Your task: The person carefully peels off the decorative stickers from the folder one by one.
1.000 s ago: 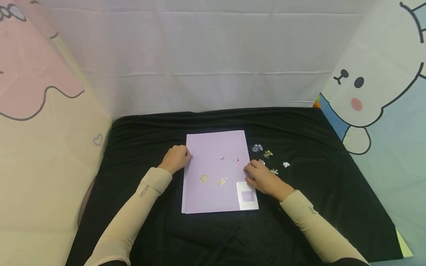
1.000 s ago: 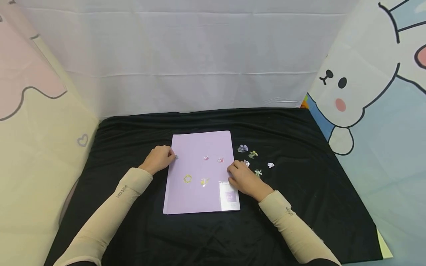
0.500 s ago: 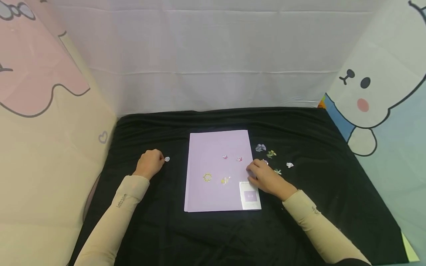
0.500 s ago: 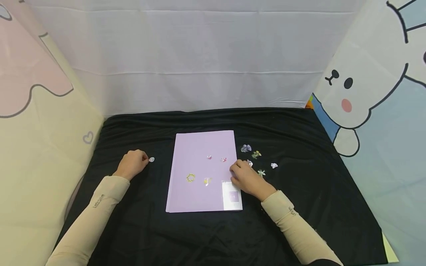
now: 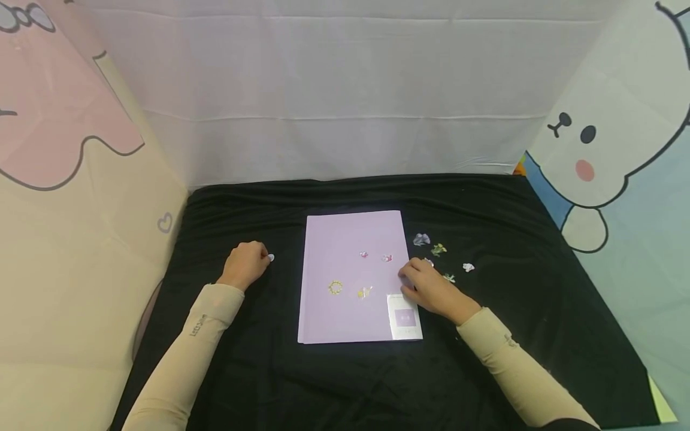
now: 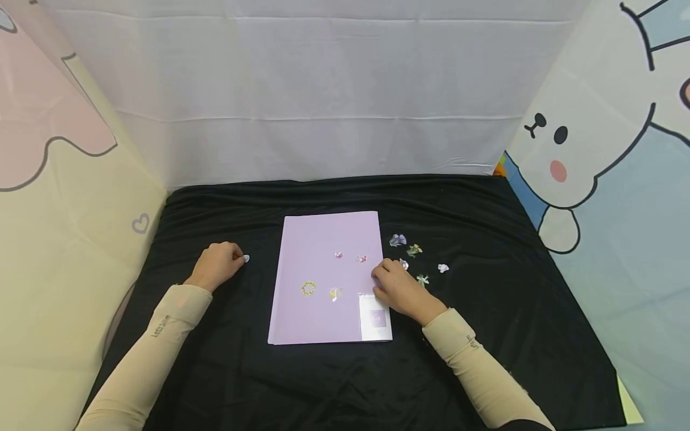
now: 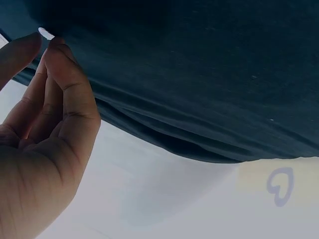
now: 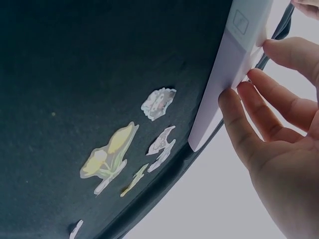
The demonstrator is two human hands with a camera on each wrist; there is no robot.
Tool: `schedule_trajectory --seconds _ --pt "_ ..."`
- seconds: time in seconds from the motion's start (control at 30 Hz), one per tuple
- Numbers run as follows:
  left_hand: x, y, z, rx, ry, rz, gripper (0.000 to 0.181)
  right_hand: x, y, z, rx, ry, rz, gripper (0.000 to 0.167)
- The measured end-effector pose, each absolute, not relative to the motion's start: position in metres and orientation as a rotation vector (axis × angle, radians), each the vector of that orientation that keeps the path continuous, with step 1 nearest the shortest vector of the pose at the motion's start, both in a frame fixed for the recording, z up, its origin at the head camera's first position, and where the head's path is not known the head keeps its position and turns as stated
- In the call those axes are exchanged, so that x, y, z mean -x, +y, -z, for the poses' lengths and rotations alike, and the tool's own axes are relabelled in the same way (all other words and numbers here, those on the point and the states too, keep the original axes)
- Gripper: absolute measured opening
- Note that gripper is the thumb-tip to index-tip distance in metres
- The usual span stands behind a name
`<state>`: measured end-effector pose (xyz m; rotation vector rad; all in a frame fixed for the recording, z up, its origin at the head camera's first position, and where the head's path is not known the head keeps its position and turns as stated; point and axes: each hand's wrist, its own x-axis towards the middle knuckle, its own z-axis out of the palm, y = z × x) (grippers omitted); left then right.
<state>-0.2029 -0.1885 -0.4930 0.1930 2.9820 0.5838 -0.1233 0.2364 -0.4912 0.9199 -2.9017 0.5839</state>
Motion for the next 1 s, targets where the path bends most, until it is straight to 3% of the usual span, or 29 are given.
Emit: schedule_trajectory --seconds 0.3,1.0 --pt "0.209 -0.155 0.489 -0.307 2.977 -0.588 0.015 0.124 0.238 0.492 -0.927 -2.884 -0.599 0.024" --pt "0.216 -0.017 0.485 -0.756 2.893 -0.605 0.012 0.123 0.235 0.489 -0.921 -2.887 -0.589 0.025"
